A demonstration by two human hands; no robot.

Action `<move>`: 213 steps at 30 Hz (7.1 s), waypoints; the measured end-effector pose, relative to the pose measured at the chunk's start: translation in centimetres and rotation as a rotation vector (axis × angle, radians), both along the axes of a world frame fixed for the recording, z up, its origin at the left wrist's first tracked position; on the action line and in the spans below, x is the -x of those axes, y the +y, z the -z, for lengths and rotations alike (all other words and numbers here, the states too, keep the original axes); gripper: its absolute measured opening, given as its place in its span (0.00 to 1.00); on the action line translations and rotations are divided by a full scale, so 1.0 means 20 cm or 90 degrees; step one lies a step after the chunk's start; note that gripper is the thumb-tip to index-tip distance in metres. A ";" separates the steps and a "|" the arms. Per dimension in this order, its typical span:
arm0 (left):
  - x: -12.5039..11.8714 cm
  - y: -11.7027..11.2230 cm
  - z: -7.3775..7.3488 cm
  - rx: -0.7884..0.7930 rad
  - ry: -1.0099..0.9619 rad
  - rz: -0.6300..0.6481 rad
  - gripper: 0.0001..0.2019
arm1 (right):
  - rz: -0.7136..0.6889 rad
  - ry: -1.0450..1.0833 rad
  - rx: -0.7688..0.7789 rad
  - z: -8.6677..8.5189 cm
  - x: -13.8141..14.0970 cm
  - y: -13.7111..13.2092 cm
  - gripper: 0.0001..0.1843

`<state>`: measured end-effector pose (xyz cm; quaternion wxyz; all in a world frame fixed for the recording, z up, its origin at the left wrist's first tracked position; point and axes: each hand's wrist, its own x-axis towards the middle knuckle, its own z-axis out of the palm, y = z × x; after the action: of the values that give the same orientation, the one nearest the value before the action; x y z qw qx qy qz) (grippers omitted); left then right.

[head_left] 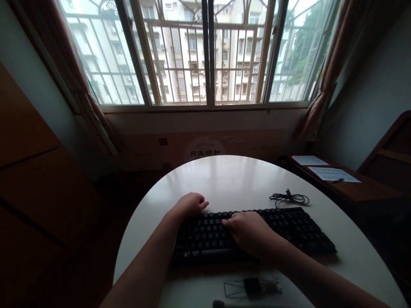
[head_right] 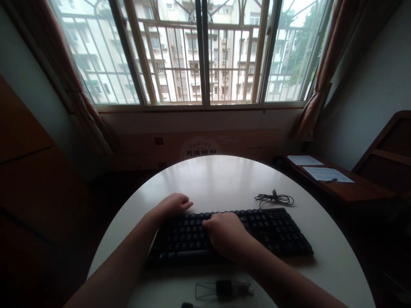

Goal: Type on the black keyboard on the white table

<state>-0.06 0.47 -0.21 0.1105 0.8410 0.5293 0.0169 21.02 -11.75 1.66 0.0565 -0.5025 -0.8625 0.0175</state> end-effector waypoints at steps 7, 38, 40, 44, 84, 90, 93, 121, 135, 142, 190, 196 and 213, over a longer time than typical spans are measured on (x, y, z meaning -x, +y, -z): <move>0.00 -0.01 0.00 -0.010 -0.003 0.001 0.21 | 0.002 0.005 0.005 0.00 0.01 0.01 0.17; 0.00 -0.01 0.00 -0.012 0.015 -0.012 0.20 | 0.042 -0.005 0.028 -0.02 -0.05 0.01 0.21; 0.00 -0.01 0.00 -0.008 0.011 -0.012 0.20 | 0.049 0.008 0.032 -0.02 -0.06 0.03 0.20; 0.00 -0.01 -0.01 -0.013 0.014 -0.009 0.20 | 0.039 -0.005 0.025 -0.03 -0.07 0.02 0.22; 0.01 -0.01 -0.02 0.021 -0.006 -0.042 0.21 | 0.020 0.011 -0.001 0.00 -0.03 0.01 0.17; 0.01 0.00 -0.01 0.006 0.004 -0.028 0.20 | 0.022 0.003 -0.001 0.02 -0.03 0.01 0.15; 0.01 0.00 -0.01 0.009 0.000 -0.028 0.20 | 0.022 0.023 0.017 0.01 -0.04 0.02 0.17; 0.00 -0.01 -0.03 0.034 -0.009 -0.043 0.19 | 0.028 0.003 0.003 -0.03 -0.03 -0.01 0.17; 0.00 -0.01 -0.03 0.038 -0.006 -0.048 0.20 | 0.028 -0.001 0.024 -0.03 -0.05 -0.01 0.18; -0.01 -0.03 -0.05 0.060 -0.013 -0.050 0.20 | 0.031 0.014 0.036 -0.02 -0.05 0.00 0.19; 0.02 0.02 0.02 0.015 -0.012 -0.033 0.20 | 0.030 0.011 0.019 -0.01 -0.05 0.00 0.20; 0.02 0.03 0.03 0.021 -0.009 -0.047 0.21 | 0.030 0.007 0.029 -0.01 -0.05 0.00 0.19; 0.01 0.02 0.00 0.019 0.003 -0.021 0.19 | 0.028 0.002 0.027 -0.01 -0.06 0.00 0.19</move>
<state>-0.34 0.87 -0.17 0.1212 0.8307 0.5434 0.0088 22.13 -11.78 1.94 0.0477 -0.5222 -0.8508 0.0353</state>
